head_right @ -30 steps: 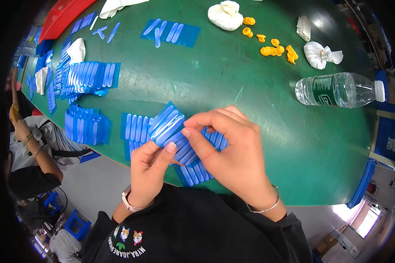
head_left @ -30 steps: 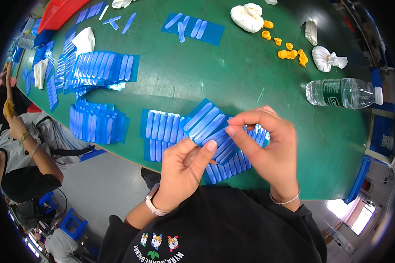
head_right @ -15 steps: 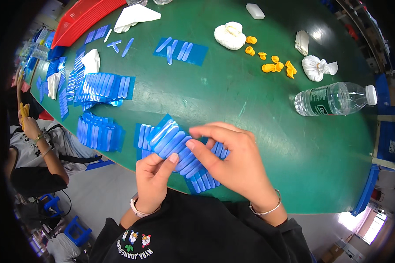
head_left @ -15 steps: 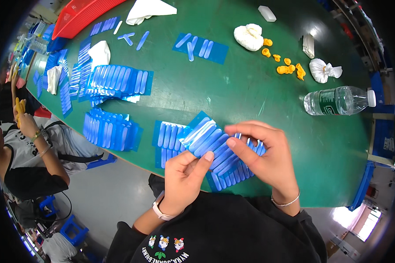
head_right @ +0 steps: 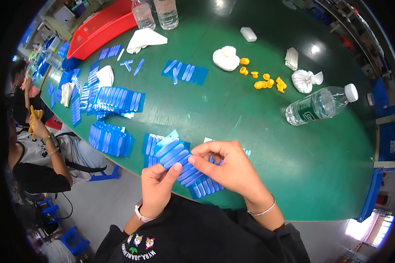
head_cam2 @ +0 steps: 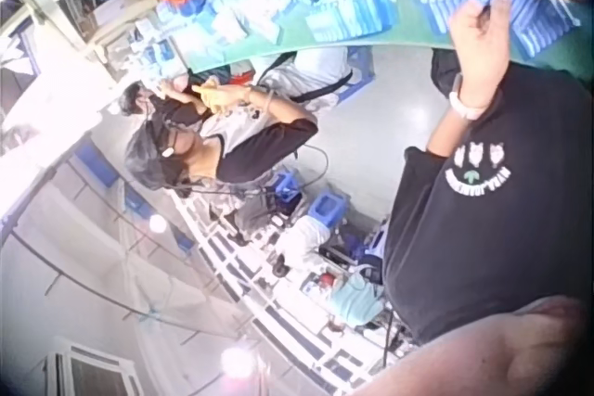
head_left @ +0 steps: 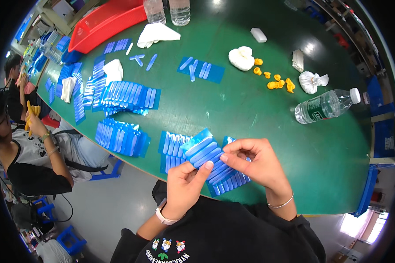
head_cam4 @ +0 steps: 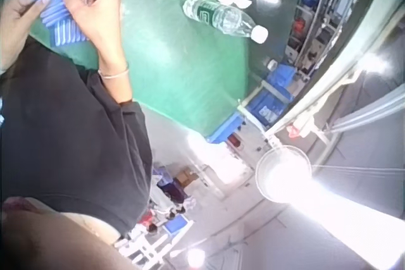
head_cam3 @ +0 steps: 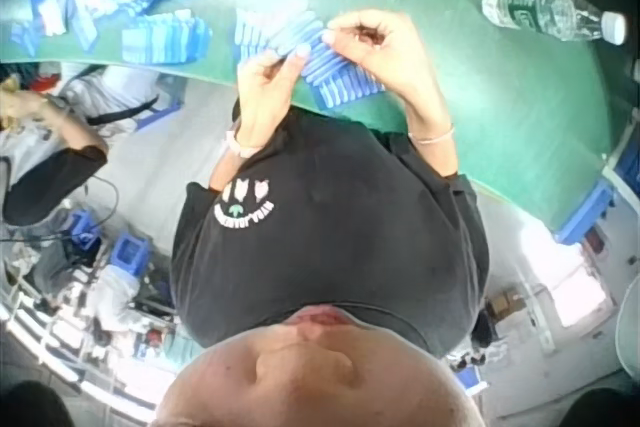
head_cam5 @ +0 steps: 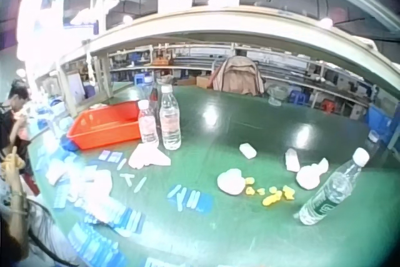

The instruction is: The person attaches printed plastic strips onto plastic backing sheets by hand, presses them flat, and pats the surface with a small cloth pouch.

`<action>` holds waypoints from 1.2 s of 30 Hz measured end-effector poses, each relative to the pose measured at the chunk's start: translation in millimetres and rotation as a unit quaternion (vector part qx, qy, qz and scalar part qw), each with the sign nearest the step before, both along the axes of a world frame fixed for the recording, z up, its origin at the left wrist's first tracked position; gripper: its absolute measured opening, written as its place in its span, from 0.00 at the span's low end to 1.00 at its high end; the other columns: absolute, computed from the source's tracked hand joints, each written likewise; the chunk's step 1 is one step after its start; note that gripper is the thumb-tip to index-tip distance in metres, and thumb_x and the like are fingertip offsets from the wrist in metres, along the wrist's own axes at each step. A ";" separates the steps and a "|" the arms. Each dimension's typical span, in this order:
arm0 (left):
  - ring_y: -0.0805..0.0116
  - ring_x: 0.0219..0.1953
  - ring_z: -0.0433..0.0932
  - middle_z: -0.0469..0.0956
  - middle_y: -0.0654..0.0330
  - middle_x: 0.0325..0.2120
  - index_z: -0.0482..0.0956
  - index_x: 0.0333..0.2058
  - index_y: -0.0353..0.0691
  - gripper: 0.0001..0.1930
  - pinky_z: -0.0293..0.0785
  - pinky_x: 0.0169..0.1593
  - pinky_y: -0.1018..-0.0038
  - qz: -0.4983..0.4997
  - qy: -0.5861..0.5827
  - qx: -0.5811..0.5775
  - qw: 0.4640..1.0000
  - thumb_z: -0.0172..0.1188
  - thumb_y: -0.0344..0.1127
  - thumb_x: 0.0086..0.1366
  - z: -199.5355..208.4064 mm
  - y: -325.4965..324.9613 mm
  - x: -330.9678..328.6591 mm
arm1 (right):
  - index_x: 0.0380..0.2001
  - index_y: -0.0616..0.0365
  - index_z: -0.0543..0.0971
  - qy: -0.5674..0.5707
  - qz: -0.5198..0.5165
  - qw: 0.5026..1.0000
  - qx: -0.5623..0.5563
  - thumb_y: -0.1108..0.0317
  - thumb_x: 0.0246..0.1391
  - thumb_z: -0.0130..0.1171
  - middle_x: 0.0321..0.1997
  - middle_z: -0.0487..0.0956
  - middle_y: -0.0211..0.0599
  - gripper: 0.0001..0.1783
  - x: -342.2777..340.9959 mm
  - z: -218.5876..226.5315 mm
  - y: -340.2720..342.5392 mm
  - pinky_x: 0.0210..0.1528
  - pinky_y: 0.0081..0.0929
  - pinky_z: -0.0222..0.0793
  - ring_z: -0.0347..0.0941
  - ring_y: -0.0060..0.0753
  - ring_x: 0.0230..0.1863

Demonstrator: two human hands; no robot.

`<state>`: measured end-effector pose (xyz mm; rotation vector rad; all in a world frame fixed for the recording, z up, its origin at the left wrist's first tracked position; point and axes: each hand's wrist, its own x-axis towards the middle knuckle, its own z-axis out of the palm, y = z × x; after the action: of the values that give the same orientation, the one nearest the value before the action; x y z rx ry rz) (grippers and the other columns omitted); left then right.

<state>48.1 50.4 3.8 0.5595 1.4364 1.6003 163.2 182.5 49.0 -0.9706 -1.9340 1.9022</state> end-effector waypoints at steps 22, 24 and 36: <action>0.87 0.21 0.66 0.75 0.68 0.18 0.79 0.29 0.29 0.14 0.62 0.24 0.87 0.033 0.005 0.013 0.999 0.58 0.38 0.60 -6.6 -20.6 -25.7 | 0.25 0.64 0.80 -0.013 0.062 0.997 0.032 0.73 0.42 0.62 0.22 0.79 0.32 0.06 -43.8 -15.2 -5.0 0.26 0.15 0.64 0.69 0.16 0.22; 0.87 0.22 0.66 0.75 0.68 0.18 0.79 0.29 0.29 0.14 0.61 0.23 0.87 0.056 0.029 0.007 0.998 0.58 0.38 0.60 -10.9 -22.5 -30.7 | 0.25 0.64 0.80 -0.025 0.062 0.997 0.026 0.73 0.42 0.61 0.23 0.79 0.34 0.06 -53.0 -15.5 -6.7 0.28 0.16 0.65 0.70 0.16 0.23; 0.78 0.29 0.75 0.77 0.61 0.26 0.76 0.34 0.28 0.13 0.73 0.32 0.81 0.128 -0.080 0.033 0.988 0.58 0.35 0.59 -7.2 -23.5 -60.4 | 0.33 0.68 0.76 0.042 0.057 0.985 -0.158 0.73 0.49 0.59 0.28 0.78 0.32 0.09 -74.1 -23.4 -6.7 0.35 0.13 0.68 0.72 0.17 0.30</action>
<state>-12.3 26.9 -3.3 0.2842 1.3805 1.8553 89.1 175.8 25.6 -0.8575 -1.7068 2.3254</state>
